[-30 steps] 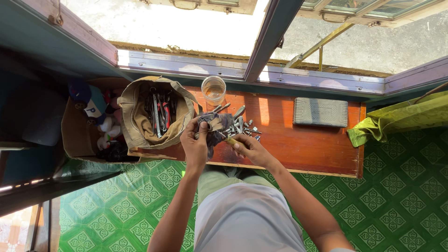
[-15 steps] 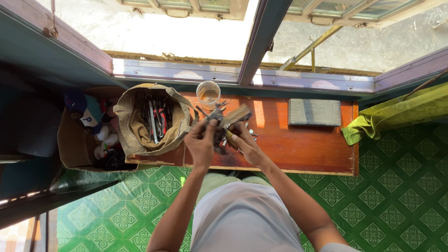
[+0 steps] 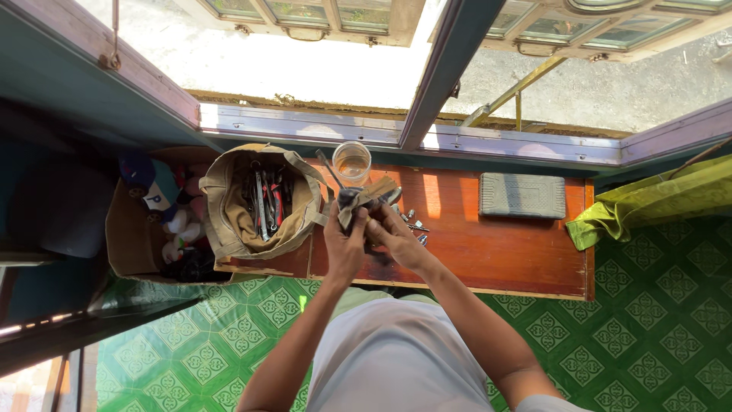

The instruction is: The person cleans hand tools and hardware by wiping wrenches, a screwdriver, a ratchet, and various metal bolts with a cloth.

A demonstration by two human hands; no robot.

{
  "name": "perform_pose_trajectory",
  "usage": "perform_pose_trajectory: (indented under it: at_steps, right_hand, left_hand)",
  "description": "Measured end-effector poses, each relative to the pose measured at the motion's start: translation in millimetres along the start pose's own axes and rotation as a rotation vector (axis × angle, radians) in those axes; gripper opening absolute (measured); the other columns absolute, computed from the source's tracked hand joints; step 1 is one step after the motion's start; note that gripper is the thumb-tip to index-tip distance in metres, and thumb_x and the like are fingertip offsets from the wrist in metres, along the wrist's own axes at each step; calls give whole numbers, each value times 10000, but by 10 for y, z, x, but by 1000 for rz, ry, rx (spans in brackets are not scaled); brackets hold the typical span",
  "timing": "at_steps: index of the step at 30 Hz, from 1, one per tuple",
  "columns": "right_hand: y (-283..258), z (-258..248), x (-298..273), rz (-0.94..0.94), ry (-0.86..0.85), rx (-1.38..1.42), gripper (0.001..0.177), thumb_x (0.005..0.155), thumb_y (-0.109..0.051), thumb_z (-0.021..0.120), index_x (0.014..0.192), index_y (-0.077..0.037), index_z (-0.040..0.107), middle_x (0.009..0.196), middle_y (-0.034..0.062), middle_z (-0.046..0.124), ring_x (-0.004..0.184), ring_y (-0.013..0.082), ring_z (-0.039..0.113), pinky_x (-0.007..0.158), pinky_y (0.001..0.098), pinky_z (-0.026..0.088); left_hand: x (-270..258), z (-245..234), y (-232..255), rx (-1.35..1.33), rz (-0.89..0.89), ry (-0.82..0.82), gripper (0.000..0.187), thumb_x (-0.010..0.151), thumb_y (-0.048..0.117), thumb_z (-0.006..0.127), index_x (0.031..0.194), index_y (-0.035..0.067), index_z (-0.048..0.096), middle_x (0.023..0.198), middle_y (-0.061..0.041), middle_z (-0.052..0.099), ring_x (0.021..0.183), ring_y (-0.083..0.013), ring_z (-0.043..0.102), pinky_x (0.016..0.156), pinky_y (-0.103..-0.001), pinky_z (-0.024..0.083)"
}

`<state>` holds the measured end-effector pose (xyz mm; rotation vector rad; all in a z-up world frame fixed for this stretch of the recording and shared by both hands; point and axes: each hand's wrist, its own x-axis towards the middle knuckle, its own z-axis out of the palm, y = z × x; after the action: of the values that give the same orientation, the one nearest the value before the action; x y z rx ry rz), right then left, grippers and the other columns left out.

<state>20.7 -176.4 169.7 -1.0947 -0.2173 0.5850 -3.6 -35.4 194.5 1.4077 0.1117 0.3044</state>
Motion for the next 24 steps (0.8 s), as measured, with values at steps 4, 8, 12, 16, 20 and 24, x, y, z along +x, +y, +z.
perform_pose_trajectory:
  at_steps: [4, 8, 12, 16, 20, 24]
  right_hand:
    - [-54, -37, 119, 101, -48, -238, 345, 1008, -208, 590, 1310, -46, 552, 1179, 9, 677, 1010, 113, 650, 855, 296, 557]
    - [-60, -289, 254, -37, 166, -621, 316, 1042, -221, 533, 1177, -37, 751, 913, 36, 716, 821, 116, 657, 732, 277, 544]
    - [-247, -171, 355, -34, 287, -462, 368, 1166, -276, 488, 1133, -19, 750, 770, 32, 507, 684, 96, 437, 619, 260, 367]
    - [-344, 170, 570, -41, 215, -281, 290, 1070, -276, 534, 1146, -57, 707, 895, -16, 652, 728, 48, 523, 643, 229, 445]
    - [-442, 229, 678, -373, 181, -579, 223, 1122, -216, 612, 1108, -35, 739, 1030, 9, 653, 943, 84, 596, 820, 253, 503]
    - [-513, 317, 721, -254, 305, -485, 159, 1064, -206, 620, 1046, -69, 699, 924, -27, 682, 804, 33, 583, 707, 218, 483]
  left_hand:
    - [153, -265, -54, 49, -95, -26, 232, 1095, 149, 576, 1281, 11, 594, 1001, -67, 671, 890, -116, 615, 787, -260, 509]
    - [328, -514, 169, 143, -121, -66, 312, 1056, 121, 539, 1348, 13, 565, 1018, -71, 708, 903, -109, 666, 801, -268, 562]
    - [398, -652, 400, 391, -14, -191, 260, 994, 44, 612, 1243, -25, 631, 938, -112, 721, 867, -153, 672, 778, -308, 536]
    - [443, -679, 515, 413, -209, -406, 277, 941, 29, 633, 1216, -2, 656, 833, -128, 709, 755, -171, 675, 699, -326, 542]
    - [454, -726, 612, 421, -158, -436, 279, 964, 57, 662, 1232, -12, 629, 858, -140, 716, 734, -187, 680, 687, -333, 541]
    - [534, -777, 726, 269, -174, -494, 345, 966, 81, 666, 1297, 6, 605, 900, -126, 737, 804, -171, 700, 735, -311, 566]
